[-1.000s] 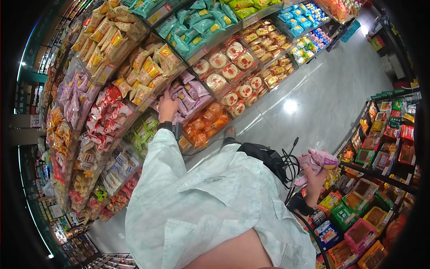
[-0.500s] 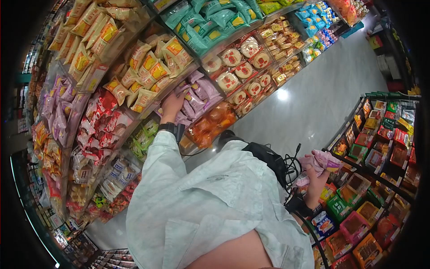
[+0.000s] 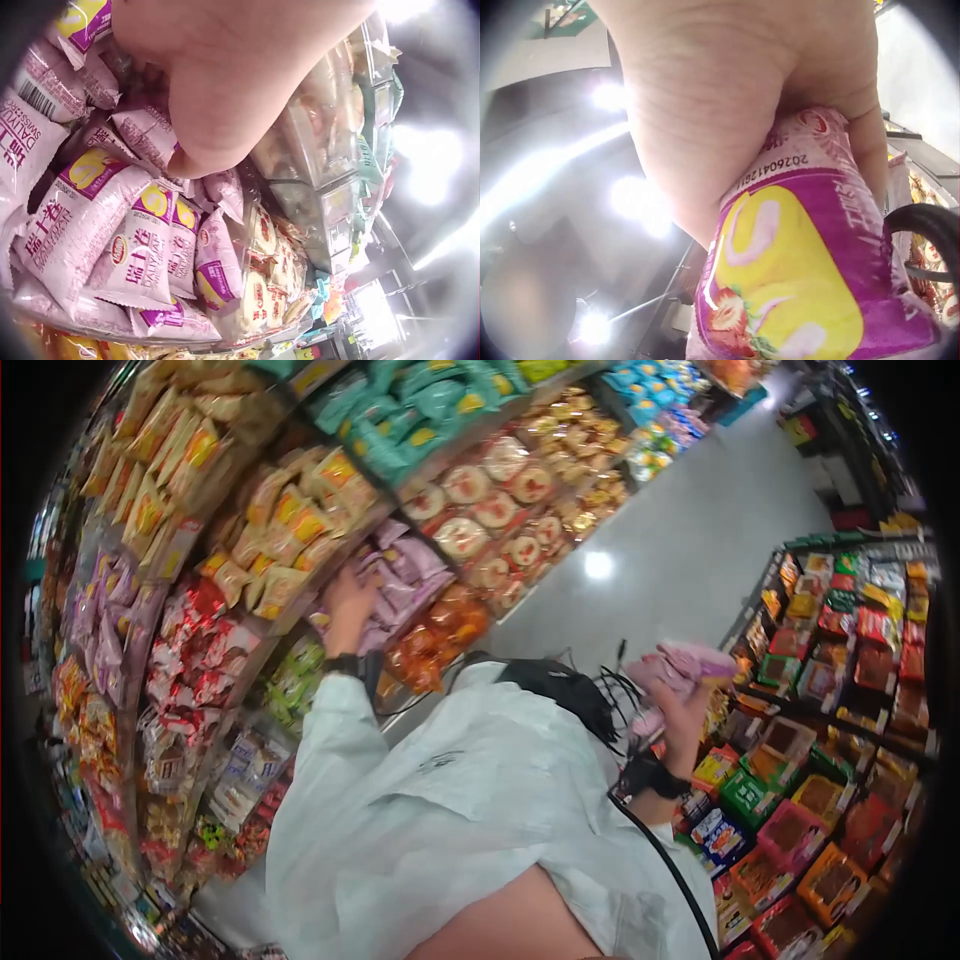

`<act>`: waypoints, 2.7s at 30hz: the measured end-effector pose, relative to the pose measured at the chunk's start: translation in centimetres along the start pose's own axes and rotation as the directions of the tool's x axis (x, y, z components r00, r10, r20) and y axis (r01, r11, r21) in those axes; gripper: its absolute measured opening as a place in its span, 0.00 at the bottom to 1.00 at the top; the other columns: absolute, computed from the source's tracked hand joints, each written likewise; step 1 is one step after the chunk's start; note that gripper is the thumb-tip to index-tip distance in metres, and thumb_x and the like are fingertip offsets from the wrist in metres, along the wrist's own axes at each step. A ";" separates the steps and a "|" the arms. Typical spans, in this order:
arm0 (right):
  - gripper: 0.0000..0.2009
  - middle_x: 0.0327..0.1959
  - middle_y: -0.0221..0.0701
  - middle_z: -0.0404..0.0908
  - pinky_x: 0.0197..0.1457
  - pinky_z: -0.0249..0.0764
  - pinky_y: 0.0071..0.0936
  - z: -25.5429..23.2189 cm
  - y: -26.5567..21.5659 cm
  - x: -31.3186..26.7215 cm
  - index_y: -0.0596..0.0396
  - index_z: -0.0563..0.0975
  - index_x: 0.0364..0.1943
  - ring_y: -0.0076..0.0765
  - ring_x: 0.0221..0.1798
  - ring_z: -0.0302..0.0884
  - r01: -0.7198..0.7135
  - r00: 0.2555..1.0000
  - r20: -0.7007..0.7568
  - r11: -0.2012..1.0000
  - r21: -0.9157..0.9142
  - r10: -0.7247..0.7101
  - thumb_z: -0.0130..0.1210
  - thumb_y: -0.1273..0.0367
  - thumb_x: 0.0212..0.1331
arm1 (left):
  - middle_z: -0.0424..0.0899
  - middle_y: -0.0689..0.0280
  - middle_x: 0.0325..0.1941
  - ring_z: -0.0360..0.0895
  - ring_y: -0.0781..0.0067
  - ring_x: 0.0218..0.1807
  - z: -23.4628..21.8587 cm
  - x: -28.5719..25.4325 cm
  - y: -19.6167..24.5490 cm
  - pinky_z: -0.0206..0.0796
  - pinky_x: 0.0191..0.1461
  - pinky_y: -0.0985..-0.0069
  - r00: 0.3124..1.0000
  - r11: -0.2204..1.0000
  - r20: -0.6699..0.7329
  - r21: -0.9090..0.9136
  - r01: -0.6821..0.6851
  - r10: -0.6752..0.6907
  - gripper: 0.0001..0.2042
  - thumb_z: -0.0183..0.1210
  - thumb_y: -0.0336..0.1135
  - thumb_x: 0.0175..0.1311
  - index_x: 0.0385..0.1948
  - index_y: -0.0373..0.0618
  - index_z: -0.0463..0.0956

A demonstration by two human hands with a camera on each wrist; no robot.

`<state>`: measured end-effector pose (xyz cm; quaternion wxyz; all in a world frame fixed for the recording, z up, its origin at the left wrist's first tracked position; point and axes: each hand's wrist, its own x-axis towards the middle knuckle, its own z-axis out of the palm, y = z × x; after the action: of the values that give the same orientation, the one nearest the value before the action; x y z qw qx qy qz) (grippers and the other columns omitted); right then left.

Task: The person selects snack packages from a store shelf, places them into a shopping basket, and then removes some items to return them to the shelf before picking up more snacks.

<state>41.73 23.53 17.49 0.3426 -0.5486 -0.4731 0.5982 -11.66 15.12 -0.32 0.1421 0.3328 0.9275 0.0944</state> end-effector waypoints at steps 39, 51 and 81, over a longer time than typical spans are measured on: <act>0.16 0.44 0.29 0.81 0.53 0.74 0.23 0.4 1.4 6.6 0.58 0.77 0.52 0.23 0.47 0.78 0.174 0.753 0.658 0.970 -0.168 -0.021 0.63 0.73 0.60 | 0.83 0.62 0.49 0.80 0.77 0.47 3.7 -23.7 19.4 0.72 0.52 0.75 0.965 0.379 0.175 -0.921 0.091 0.193 0.19 0.61 0.38 0.70 0.56 0.36 0.71; 0.16 0.47 0.31 0.80 0.54 0.75 0.23 6.6 0.0 1.4 0.60 0.76 0.54 0.25 0.49 0.79 -0.054 0.968 0.228 0.972 -0.227 0.107 0.62 0.74 0.62 | 0.87 0.47 0.39 0.86 0.46 0.42 0.7 -7.4 4.5 0.76 0.48 0.58 0.988 0.725 -0.018 -0.682 0.100 -0.153 0.33 0.65 0.52 0.63 0.61 0.37 0.66; 0.16 0.53 0.34 0.83 0.60 0.74 0.26 -1.6 3.0 5.3 0.61 0.76 0.54 0.27 0.54 0.79 0.089 0.753 0.658 0.989 -0.116 0.010 0.60 0.74 0.64 | 0.79 0.63 0.20 0.77 0.66 0.23 3.3 -31.4 6.7 0.67 0.31 0.68 0.973 0.795 -0.057 -0.587 0.150 -0.225 0.09 0.62 0.37 0.65 0.42 0.47 0.80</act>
<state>42.72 27.78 12.98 0.1282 -0.3163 -0.6153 0.7106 16.54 0.24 4.63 0.1873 0.1736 0.8900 0.3778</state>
